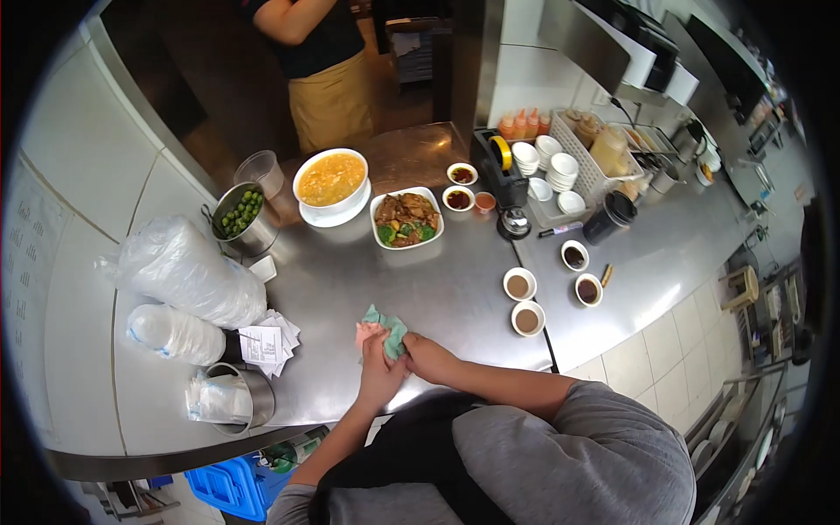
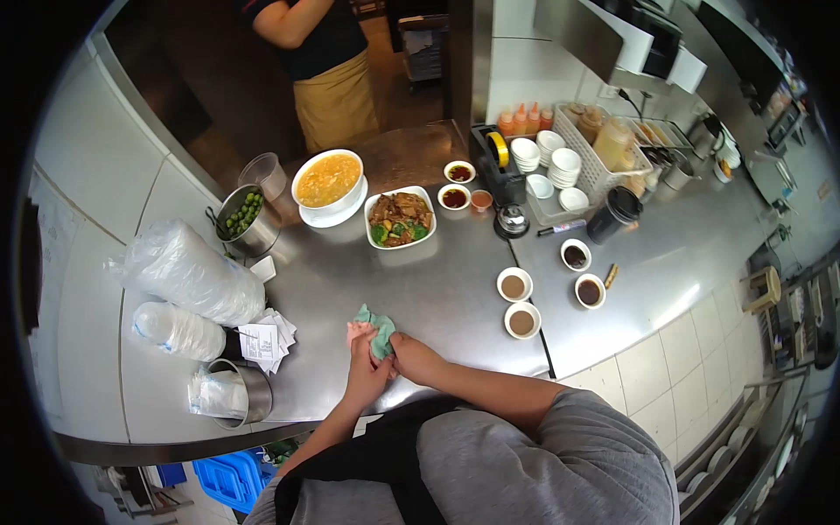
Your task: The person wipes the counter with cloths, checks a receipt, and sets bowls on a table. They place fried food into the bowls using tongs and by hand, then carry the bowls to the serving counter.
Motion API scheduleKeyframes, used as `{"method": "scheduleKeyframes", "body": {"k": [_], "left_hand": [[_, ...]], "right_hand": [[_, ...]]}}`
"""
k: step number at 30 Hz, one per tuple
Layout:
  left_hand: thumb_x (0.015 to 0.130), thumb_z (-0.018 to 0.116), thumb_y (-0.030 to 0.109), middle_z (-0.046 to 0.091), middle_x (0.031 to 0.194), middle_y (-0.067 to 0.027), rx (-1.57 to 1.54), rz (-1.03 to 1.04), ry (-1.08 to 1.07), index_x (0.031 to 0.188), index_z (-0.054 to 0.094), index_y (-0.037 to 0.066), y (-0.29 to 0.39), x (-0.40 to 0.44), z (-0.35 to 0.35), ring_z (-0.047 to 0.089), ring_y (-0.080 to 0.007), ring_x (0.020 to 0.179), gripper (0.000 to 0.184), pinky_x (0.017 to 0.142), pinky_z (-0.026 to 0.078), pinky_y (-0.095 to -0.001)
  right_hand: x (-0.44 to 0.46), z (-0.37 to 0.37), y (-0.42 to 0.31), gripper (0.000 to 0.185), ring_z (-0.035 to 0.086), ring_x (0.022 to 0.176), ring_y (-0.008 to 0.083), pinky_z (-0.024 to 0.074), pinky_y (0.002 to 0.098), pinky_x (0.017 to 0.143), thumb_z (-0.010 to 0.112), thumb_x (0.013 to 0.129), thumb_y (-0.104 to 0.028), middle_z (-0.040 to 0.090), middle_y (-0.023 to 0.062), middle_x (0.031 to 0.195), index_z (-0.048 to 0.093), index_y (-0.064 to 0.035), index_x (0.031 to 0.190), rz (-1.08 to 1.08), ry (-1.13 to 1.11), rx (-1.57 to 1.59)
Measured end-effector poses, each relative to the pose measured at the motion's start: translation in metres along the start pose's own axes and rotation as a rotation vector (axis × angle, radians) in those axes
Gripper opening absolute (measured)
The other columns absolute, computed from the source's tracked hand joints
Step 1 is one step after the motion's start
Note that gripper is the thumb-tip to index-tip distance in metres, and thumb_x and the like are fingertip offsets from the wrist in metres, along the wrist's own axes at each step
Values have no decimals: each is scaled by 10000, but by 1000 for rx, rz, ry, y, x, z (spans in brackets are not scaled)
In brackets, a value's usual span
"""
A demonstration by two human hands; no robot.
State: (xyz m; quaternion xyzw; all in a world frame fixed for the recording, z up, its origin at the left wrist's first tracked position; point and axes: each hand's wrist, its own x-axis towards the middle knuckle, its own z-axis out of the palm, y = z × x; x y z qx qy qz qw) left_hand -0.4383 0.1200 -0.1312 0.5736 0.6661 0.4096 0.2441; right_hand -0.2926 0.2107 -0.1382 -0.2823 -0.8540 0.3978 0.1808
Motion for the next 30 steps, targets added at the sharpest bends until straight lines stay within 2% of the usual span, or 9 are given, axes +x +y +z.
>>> {"method": "scheduleKeyframes", "body": {"k": [6, 8, 13, 18, 20, 22, 26, 28, 30], "left_hand": [[954, 603, 74, 554, 1128, -102, -249, -66, -130, 1226, 544, 7, 31, -36, -16, 584, -139, 938, 286, 792, 483, -274], [991, 585, 109, 607, 987, -50, -535, -347, -247, 1155, 567, 25, 39, -40, -28, 595, -98, 847, 185, 730, 479, -244], [1018, 553, 181, 631, 865, -15, -1008, -502, -260, 1053, 597, 30, 79, -54, -20, 603, -96, 774, 161, 697, 497, -275], [1056, 460, 260, 639, 1019, -58, -1161, -618, -598, 1249, 514, 51, 100, -89, 12, 648, -170, 928, 289, 825, 526, -324], [1067, 407, 266, 592, 1248, -108, -1412, -639, -761, 1355, 440, 32, 135, -92, 18, 610, -202, 1117, 372, 1005, 461, -375], [1073, 351, 273, 452, 1457, -136, -1436, -595, -1160, 1425, 394, 19, 156, -91, 19, 547, -225, 1252, 436, 1129, 359, -399], [1000, 581, 233, 360, 1537, -135, -843, -127, -1195, 1522, 237, 21, 161, -73, 39, 401, -249, 1396, 660, 1157, 317, -413], [897, 729, 247, 331, 1549, -175, -730, -156, -1053, 1525, 234, 11, 143, -62, 68, 346, -297, 1434, 834, 1167, 301, -448], [836, 777, 313, 288, 1563, -219, -44, 251, -572, 1546, 186, 22, 141, -38, 89, 275, -358, 1464, 968, 1186, 257, -477]], "right_hand": [[-47, -18, -54, 145, 653, 896, 379, 516, 464, 784, 589, 885, -100, 674, 185, 830, 580, -19, 1005, 126, 36, -20], [-65, -22, -76, 128, 648, 888, 378, 514, 466, 781, 588, 893, -101, 671, 172, 809, 583, -23, 994, 90, 111, 10], [-119, -21, -99, 383, 583, 1091, 382, 482, 454, 906, 687, 881, -243, 624, 173, 1157, 577, -43, 1189, 188, 352, 140], [-180, -14, -144, 575, 462, 1260, 438, 393, 499, 1056, 713, 870, -226, 489, 234, 1310, 461, -101, 1371, 305, 439, 230], [-201, -30, -127, 502, 606, 1022, 279, 510, 379, 875, 683, 916, -168, 542, 185, 1226, 463, -93, 1362, 227, 647, -36], [-233, -49, -138, 377, 567, 1179, 358, 457, 423, 988, 602, 936, -116, 563, 221, 1268, 517, -69, 1300, 530, 567, 302], [-273, -84, -116, 247, 642, 962, 186, 515, 318, 854, 573, 963, -76, 673, 105, 1009, 566, -27, 1205, 617, 793, 297], [-290, -117, -80, 234, 638, 938, 143, 527, 284, 816, 559, 975, -60, 664, 107, 1022, 559, -29, 1207, 504, 951, 282], [-298, -169, -51, 227, 654, 901, 160, 544, 270, 777, 556, 971, -29, 649, 115, 1009, 549, -13, 1197, 501, 1080, 305]]}}
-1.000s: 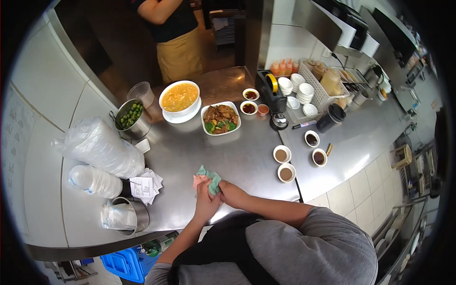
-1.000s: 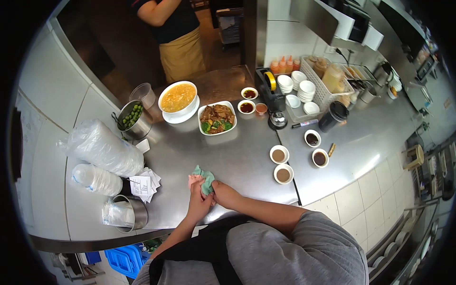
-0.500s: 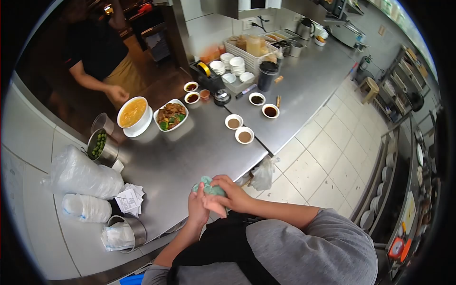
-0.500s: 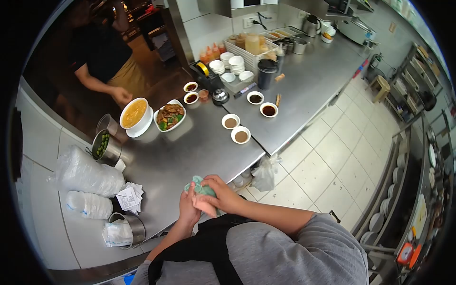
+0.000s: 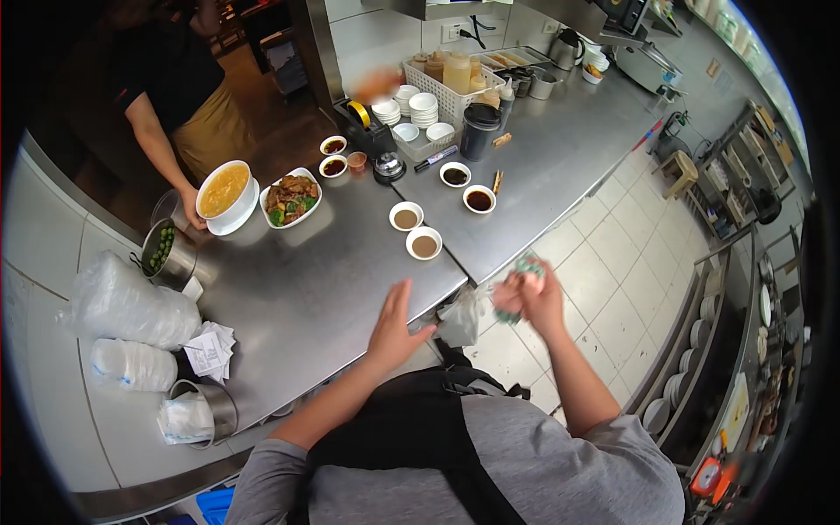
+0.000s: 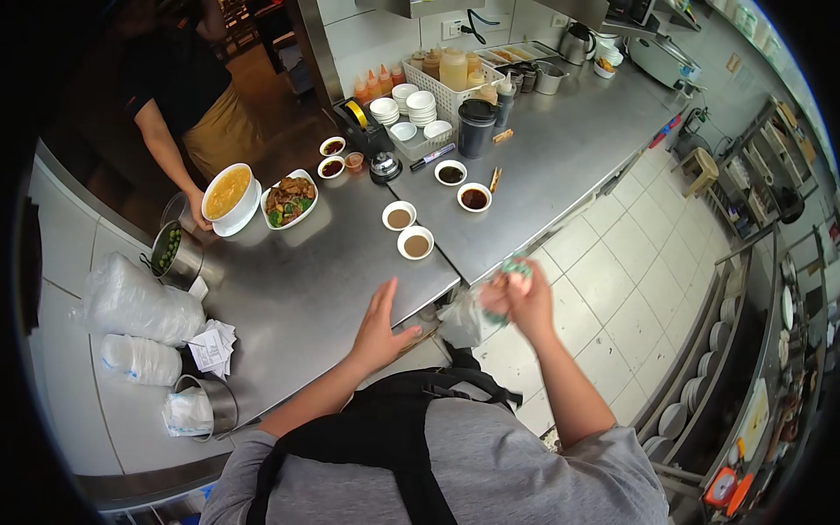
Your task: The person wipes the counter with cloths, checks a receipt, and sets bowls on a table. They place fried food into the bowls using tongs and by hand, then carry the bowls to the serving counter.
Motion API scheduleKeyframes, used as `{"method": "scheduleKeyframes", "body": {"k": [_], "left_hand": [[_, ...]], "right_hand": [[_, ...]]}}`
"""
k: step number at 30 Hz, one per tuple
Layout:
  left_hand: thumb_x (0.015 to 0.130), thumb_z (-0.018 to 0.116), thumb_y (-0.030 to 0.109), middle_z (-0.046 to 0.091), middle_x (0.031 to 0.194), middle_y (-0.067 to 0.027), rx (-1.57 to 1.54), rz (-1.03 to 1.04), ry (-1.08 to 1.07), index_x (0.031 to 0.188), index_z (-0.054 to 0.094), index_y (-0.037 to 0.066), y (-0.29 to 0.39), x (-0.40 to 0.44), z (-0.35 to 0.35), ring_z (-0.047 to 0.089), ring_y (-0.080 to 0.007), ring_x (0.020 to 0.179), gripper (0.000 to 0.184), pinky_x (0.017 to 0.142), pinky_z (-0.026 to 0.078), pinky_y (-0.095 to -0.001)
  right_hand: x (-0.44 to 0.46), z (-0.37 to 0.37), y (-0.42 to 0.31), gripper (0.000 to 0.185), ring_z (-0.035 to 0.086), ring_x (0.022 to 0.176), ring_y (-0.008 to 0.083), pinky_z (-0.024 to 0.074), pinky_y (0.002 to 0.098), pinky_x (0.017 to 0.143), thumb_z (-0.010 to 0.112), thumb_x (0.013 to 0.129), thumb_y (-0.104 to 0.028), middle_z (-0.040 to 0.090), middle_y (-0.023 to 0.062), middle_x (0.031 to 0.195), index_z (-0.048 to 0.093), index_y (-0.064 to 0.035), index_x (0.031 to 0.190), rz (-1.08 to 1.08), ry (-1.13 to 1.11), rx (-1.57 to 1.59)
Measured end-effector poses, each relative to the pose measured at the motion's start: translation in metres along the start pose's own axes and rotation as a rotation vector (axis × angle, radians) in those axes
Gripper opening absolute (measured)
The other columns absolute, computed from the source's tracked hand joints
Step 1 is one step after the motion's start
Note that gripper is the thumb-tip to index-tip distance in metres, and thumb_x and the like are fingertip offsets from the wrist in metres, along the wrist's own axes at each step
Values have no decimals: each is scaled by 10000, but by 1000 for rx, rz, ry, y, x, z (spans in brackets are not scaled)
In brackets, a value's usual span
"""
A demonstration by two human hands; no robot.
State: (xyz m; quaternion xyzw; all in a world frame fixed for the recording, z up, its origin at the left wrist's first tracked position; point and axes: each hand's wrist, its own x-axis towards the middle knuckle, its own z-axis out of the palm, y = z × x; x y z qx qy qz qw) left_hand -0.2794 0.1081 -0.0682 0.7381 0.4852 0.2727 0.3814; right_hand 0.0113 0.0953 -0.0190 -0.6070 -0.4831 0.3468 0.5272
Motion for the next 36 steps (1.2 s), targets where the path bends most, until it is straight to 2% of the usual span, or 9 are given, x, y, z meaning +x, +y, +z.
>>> {"method": "scheduleKeyframes", "body": {"k": [2, 6, 7, 8, 10, 11, 17, 25, 36], "left_hand": [[735, 841, 410, 213, 1590, -235, 127, -32, 29, 1564, 115, 33, -17, 32, 11, 160, -392, 1495, 1164, 1204, 187, -511], [610, 875, 550, 94, 1629, -217, 398, -252, 6, 1569, 28, 38, -26, 88, 25, 64, -375, 1516, 1378, 1209, 87, -552], [601, 881, 547, 93, 1625, -230, 397, -282, 45, 1565, 15, 26, -26, 97, 28, 65, -385, 1514, 1397, 1206, 81, -559], [592, 887, 543, 91, 1621, -244, 399, -313, 84, 1562, 2, 13, -26, 105, 31, 67, -394, 1512, 1416, 1202, 75, -566], [590, 880, 564, 100, 1621, -243, 393, -353, 110, 1561, -12, 13, -24, 120, 37, 67, -388, 1514, 1429, 1198, 53, -576], [590, 880, 566, 105, 1620, -242, 383, -368, 128, 1560, -14, 10, -25, 124, 40, 67, -386, 1515, 1432, 1196, 49, -581], [587, 893, 540, 212, 1588, -260, 359, -437, 218, 1548, -35, -10, -27, 146, 50, 160, -398, 1497, 1445, 1185, 59, -602], [586, 884, 554, 177, 1614, -223, 351, -530, 287, 1560, 6, 11, -33, 179, 40, 186, -390, 1493, 1419, 1188, 100, -596], [592, 867, 582, 193, 1616, -201, 379, -546, 346, 1568, 23, 50, -67, 218, 10, 203, -384, 1490, 1396, 1188, 105, -595]], "right_hand": [[55, -23, -9, 251, 665, 858, 204, 561, 282, 761, 557, 965, -11, 611, 137, 1082, 522, 2, 1213, 66, -5, 280], [191, -83, 18, 423, 648, 1019, 319, 565, 431, 844, 608, 935, -49, 484, 240, 1304, 458, -32, 1330, -352, 10, -669], [218, -89, 16, 731, 535, 1209, 405, 478, 572, 947, 763, 847, -245, 421, 248, 1415, 381, -72, 1446, -444, 33, -1025], [233, -88, 21, 731, 535, 1209, 405, 478, 572, 947, 763, 847, -245, 421, 248, 1415, 381, -72, 1446, -453, 11, -1023], [258, -76, 22, 1059, 420, 1310, 443, 381, 627, 1013, 848, 699, -463, 380, 213, 1489, 285, -116, 1525, -274, 29, -1411], [270, -71, 34, 1212, 402, 1327, 431, 374, 624, 1007, 863, 606, -549, 409, 175, 1482, 235, -107, 1543, -436, -46, -1243], [244, 11, 48, 1228, 448, 1287, 345, 389, 519, 950, 899, 549, -509, 453, 143, 1442, 294, -31, 1505, -406, -475, -1146], [245, 33, 64, 1002, 486, 1212, 279, 383, 462, 925, 895, 583, -441, 526, 97, 1301, 468, -33, 1393, -329, -574, -1125], [246, 40, 63, 903, 494, 1195, 296, 368, 473, 933, 885, 581, -426, 541, 100, 1256, 513, -66, 1320, -311, -570, -1059]]}}
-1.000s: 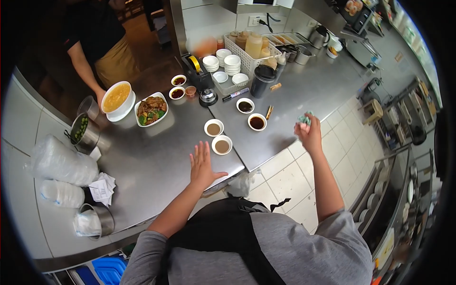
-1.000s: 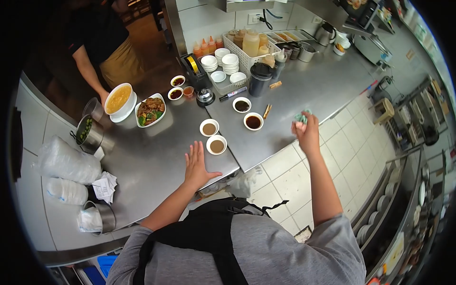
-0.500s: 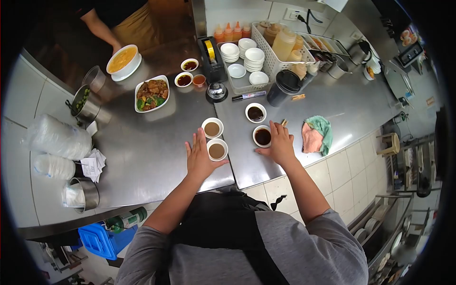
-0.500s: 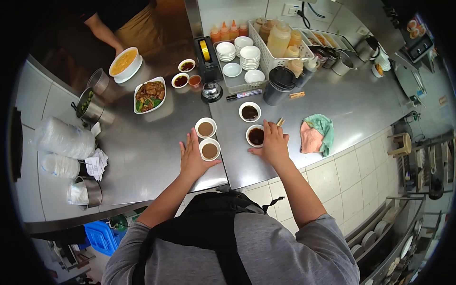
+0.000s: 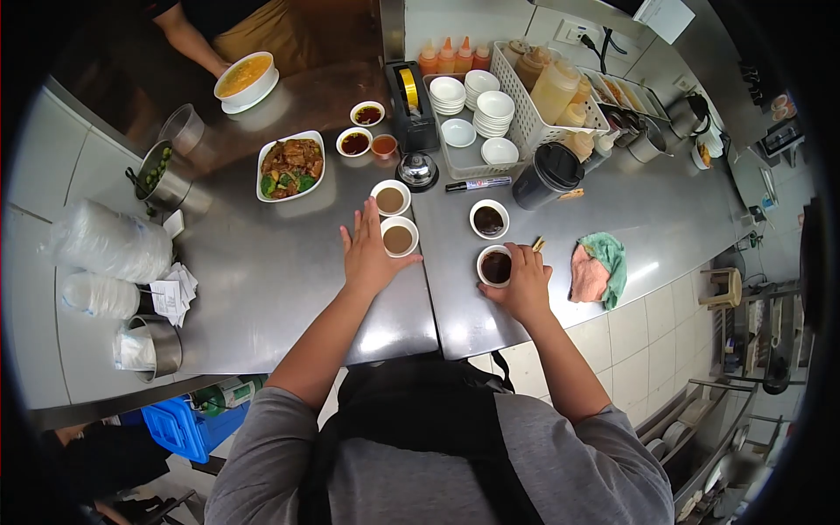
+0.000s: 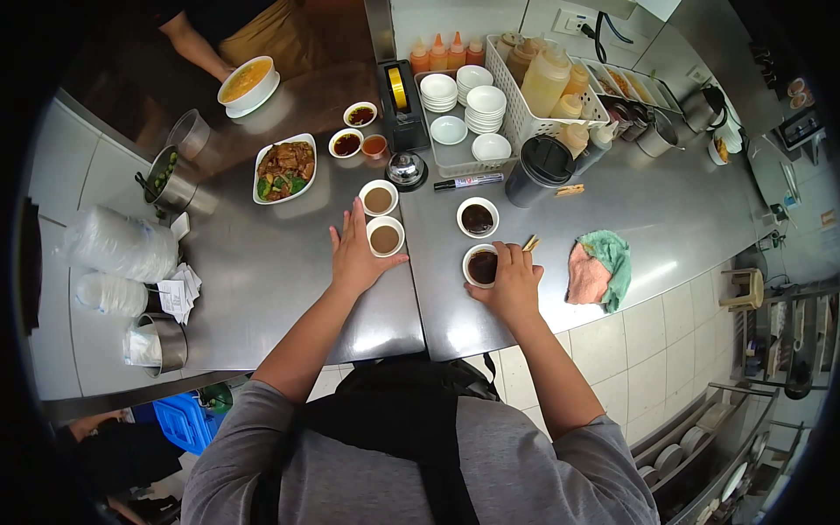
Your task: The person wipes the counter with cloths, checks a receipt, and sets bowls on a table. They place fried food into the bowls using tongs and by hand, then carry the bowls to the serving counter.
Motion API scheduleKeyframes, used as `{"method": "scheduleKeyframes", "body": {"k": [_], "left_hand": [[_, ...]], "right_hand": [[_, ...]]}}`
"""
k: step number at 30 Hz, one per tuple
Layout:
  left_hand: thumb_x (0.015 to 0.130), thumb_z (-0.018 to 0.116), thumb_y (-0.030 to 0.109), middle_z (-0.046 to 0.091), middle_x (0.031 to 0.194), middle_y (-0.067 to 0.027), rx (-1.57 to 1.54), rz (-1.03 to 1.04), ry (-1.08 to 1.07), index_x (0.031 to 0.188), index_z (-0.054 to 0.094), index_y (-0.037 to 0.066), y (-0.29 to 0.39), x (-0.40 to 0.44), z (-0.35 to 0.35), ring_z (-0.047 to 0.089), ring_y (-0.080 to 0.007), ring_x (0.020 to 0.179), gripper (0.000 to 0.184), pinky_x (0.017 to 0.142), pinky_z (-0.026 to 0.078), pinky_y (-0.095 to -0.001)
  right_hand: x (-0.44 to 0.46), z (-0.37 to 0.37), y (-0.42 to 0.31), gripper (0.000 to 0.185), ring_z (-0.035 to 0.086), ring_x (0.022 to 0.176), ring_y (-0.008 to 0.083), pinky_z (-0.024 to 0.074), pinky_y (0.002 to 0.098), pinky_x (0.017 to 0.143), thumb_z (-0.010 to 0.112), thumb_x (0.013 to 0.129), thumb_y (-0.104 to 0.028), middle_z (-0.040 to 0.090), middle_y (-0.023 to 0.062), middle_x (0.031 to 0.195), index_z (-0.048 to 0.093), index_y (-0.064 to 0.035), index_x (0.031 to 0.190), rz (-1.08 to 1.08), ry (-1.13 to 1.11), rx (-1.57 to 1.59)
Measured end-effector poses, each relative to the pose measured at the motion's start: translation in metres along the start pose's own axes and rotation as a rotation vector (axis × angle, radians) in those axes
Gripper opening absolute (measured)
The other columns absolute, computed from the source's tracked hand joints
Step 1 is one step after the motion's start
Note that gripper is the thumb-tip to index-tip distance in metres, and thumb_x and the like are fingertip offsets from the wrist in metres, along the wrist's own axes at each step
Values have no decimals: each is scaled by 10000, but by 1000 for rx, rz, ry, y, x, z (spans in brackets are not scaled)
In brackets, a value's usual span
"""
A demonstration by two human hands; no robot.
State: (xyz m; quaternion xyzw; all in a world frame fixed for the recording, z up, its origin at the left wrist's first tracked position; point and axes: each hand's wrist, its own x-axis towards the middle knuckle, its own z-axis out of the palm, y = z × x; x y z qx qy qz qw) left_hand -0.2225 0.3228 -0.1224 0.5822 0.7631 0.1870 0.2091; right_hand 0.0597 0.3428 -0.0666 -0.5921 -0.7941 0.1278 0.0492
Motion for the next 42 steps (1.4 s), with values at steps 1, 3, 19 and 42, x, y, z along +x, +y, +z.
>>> {"method": "scheduleKeyframes", "body": {"k": [1, 3, 19, 42], "left_hand": [[591, 868, 581, 192, 1617, -200, -5, 3, 1, 1570, 23, 57, 0, 2, -1, 200, -387, 1489, 1395, 1188, 105, -597], [592, 869, 579, 191, 1617, -201, 2, 9, -17, 1571, 21, 62, 0, 6, -3, 197, -392, 1489, 1394, 1188, 104, -598], [702, 850, 411, 182, 1598, -256, -173, 419, 12, 1547, 113, -15, -81, -71, -22, 193, -431, 1479, 1199, 1190, 174, -559], [599, 886, 516, 196, 1594, -252, -50, 305, -56, 1551, 51, -9, -35, -57, -4, 175, -423, 1487, 1371, 1184, 126, -591]], "right_hand": [[-1, -1, -4, 896, 498, 1186, 293, 368, 467, 925, 888, 574, -427, 544, 98, 1246, 520, -69, 1308, -15, 25, 4], [-5, -1, -15, 889, 508, 1160, 282, 369, 459, 906, 889, 570, -422, 555, 92, 1228, 529, -70, 1302, -45, 40, 12], [-15, 44, -131, 930, 507, 1116, 246, 357, 441, 850, 851, 558, -555, 567, 53, 1212, 535, -94, 1301, -183, 9, 36], [47, 35, -74, 1003, 523, 1219, 356, 437, 504, 993, 850, 645, -312, 526, 186, 1352, 359, -22, 1470, -1, -49, 103]]}}
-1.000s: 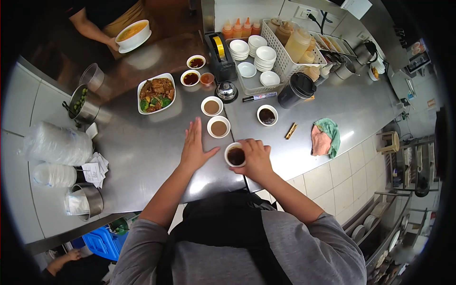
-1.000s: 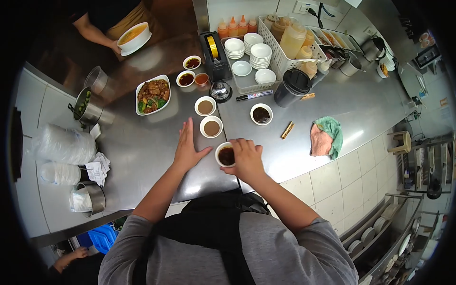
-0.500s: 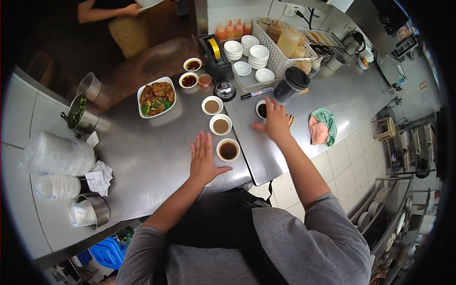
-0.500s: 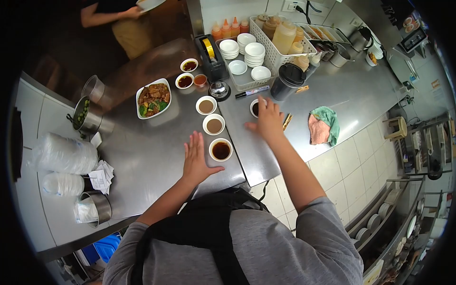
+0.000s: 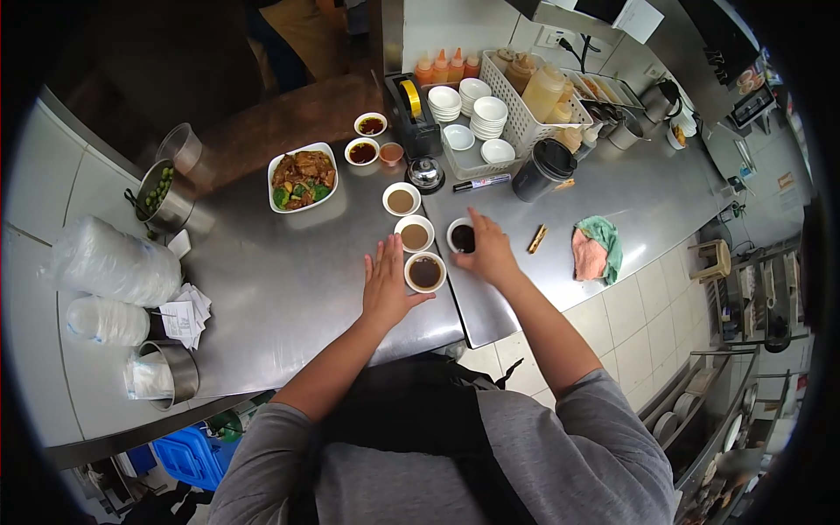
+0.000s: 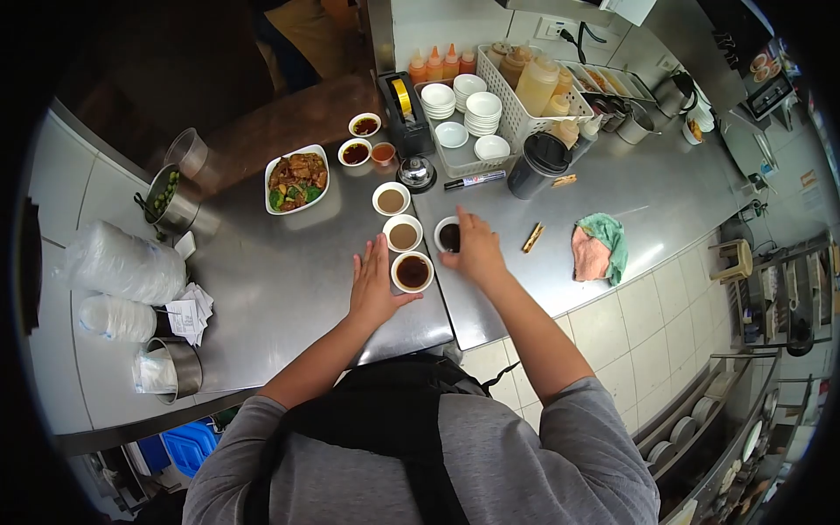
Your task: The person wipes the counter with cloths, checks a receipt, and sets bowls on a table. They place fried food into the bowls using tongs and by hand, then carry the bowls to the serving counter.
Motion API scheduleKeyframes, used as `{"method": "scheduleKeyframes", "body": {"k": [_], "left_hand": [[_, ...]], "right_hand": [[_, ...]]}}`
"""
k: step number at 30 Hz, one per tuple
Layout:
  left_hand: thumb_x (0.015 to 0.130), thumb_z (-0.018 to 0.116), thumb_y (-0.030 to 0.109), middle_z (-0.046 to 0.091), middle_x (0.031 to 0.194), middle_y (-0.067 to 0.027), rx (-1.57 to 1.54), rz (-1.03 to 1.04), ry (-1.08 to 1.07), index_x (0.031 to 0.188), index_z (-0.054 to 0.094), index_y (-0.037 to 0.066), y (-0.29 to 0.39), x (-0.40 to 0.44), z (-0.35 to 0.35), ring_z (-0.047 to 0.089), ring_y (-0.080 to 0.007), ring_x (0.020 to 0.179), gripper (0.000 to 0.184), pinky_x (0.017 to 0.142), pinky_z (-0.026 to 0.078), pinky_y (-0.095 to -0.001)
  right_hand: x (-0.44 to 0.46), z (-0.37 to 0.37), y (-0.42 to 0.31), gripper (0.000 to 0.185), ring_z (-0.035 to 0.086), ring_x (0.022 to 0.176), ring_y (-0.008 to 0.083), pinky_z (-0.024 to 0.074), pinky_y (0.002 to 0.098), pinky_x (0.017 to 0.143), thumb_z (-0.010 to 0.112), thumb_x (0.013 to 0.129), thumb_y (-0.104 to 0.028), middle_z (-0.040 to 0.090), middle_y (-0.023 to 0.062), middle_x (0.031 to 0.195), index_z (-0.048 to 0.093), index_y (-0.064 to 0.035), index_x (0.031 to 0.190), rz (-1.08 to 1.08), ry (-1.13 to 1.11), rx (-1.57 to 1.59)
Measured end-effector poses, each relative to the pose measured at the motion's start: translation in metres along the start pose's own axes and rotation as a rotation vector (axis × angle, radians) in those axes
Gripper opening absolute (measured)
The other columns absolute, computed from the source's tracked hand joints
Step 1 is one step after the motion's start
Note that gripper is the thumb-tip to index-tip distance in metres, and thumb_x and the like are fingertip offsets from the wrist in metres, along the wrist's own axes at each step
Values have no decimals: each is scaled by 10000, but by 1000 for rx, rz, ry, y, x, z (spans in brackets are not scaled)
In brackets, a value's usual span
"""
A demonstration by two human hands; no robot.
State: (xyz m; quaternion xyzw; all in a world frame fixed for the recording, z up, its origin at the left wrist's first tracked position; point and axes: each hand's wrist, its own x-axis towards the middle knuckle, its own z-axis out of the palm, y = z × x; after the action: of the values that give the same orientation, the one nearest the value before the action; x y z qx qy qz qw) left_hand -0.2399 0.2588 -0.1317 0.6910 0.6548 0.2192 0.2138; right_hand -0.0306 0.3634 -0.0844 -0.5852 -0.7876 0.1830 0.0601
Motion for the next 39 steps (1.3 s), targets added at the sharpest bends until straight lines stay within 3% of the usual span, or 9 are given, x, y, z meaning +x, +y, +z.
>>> {"method": "scheduleKeyframes", "body": {"k": [12, 15, 16, 18, 20, 26, 28, 32, 39], "left_hand": [[717, 820, 496, 238, 1578, -254, -7, 104, 117, 1537, 181, -9, -13, -40, -6, 193, -423, 1481, 1155, 1185, 159, -576], [747, 811, 458, 247, 1576, -248, -18, 97, 160, 1532, 208, -3, -12, -39, -6, 207, -422, 1477, 1092, 1182, 176, -574], [770, 798, 430, 264, 1573, -236, -27, 101, 172, 1525, 241, 6, -11, -39, -6, 217, -416, 1475, 1029, 1179, 186, -573], [793, 786, 403, 282, 1569, -224, -38, 101, 186, 1518, 274, 15, -9, -37, -7, 227, -410, 1473, 968, 1177, 196, -572], [828, 761, 351, 331, 1558, -185, 17, 76, 178, 1498, 342, 43, -9, -37, -7, 261, -395, 1464, 848, 1174, 208, -569], [850, 736, 288, 368, 1547, -151, 32, 40, 213, 1483, 386, 75, -8, -36, -6, 301, -382, 1449, 754, 1175, 231, -543], [848, 735, 275, 364, 1549, -156, 36, 34, 220, 1481, 389, 76, -7, -38, -5, 304, -381, 1448, 749, 1174, 240, -532], [847, 732, 266, 361, 1548, -164, 30, 37, 231, 1475, 393, 70, -7, -36, -5, 307, -379, 1447, 740, 1172, 249, -529], [865, 706, 284, 361, 1543, -170, 44, 35, 226, 1469, 400, 63, -8, -36, -6, 305, -374, 1447, 713, 1178, 247, -518]], "right_hand": [[-4, -39, -5, 1106, 433, 1330, 345, 395, 601, 999, 859, 693, -313, 399, 131, 1518, 200, -126, 1562, -73, -71, -27], [36, -78, 50, 623, 588, 1148, 331, 480, 451, 958, 804, 763, -197, 618, 163, 1263, 565, -95, 1328, -269, 466, 203], [46, -107, 54, 286, 647, 906, 240, 524, 340, 797, 763, 804, -75, 681, 113, 1046, 673, -42, 1073, -252, 633, 281], [75, -146, 107, 96, 634, 781, 151, 511, 296, 703, 692, 879, -71, 696, 84, 906, 692, -25, 963, -179, 814, 293], [98, -177, 148, 235, 630, 804, 147, 503, 284, 704, 722, 882, -191, 692, 73, 900, 673, -24, 1041, 170, 673, 318], [141, -186, 161, 665, 652, 761, 141, 525, 321, 644, 810, 755, -523, 701, 67, 917, 633, -20, 1153, 458, 88, 482], [146, -181, 164, 559, 642, 735, 125, 517, 291, 612, 803, 783, -483, 692, 36, 892, 665, -57, 1117, 469, 79, 578], [143, -182, 184, 523, 678, 748, 154, 538, 283, 625, 727, 865, -490, 691, 55, 936, 634, -28, 1092, 322, 137, 552], [71, -255, 184, 416, 673, 859, 146, 513, 269, 758, 685, 929, -375, 707, 96, 954, 672, 16, 1068, 138, 734, 582]]}}
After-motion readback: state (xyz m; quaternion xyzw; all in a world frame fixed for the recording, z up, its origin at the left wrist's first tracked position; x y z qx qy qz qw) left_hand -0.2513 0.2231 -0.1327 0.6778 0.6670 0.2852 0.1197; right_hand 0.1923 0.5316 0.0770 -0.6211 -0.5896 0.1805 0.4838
